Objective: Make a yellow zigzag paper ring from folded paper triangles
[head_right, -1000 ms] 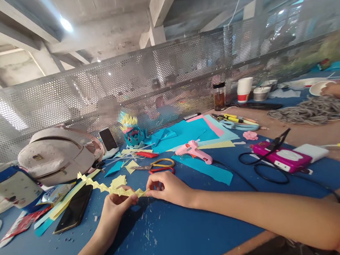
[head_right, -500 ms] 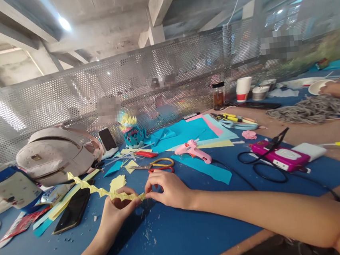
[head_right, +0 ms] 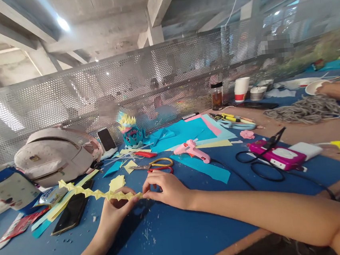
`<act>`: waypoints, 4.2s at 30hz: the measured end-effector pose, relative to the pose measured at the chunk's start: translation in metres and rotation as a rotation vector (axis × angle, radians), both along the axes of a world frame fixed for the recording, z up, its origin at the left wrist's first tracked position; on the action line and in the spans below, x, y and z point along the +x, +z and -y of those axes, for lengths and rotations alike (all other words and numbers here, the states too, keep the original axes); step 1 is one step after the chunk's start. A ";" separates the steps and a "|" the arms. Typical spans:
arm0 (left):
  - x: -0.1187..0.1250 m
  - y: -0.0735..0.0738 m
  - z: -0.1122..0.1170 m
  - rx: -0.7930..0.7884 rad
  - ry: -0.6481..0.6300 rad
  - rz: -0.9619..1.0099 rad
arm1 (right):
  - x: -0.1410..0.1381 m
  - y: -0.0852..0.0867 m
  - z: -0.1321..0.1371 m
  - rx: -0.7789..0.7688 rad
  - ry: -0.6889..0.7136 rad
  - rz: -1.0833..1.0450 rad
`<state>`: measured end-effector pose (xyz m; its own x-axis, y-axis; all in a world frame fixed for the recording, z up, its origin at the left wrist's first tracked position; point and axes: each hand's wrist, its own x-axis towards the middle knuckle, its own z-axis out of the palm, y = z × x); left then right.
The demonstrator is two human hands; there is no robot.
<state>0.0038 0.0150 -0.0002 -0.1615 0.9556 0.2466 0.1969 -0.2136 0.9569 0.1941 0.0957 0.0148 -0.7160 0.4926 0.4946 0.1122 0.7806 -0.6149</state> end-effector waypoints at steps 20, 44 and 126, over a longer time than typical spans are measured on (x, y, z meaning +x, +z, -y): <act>-0.001 -0.001 -0.004 -0.067 0.067 0.177 | 0.001 0.001 -0.003 -0.115 0.008 0.020; -0.003 -0.002 -0.001 0.021 -0.034 -0.023 | -0.001 -0.005 0.000 0.050 0.003 0.003; -0.006 0.003 -0.002 -0.100 0.010 0.085 | -0.001 -0.005 -0.001 -0.055 -0.095 0.087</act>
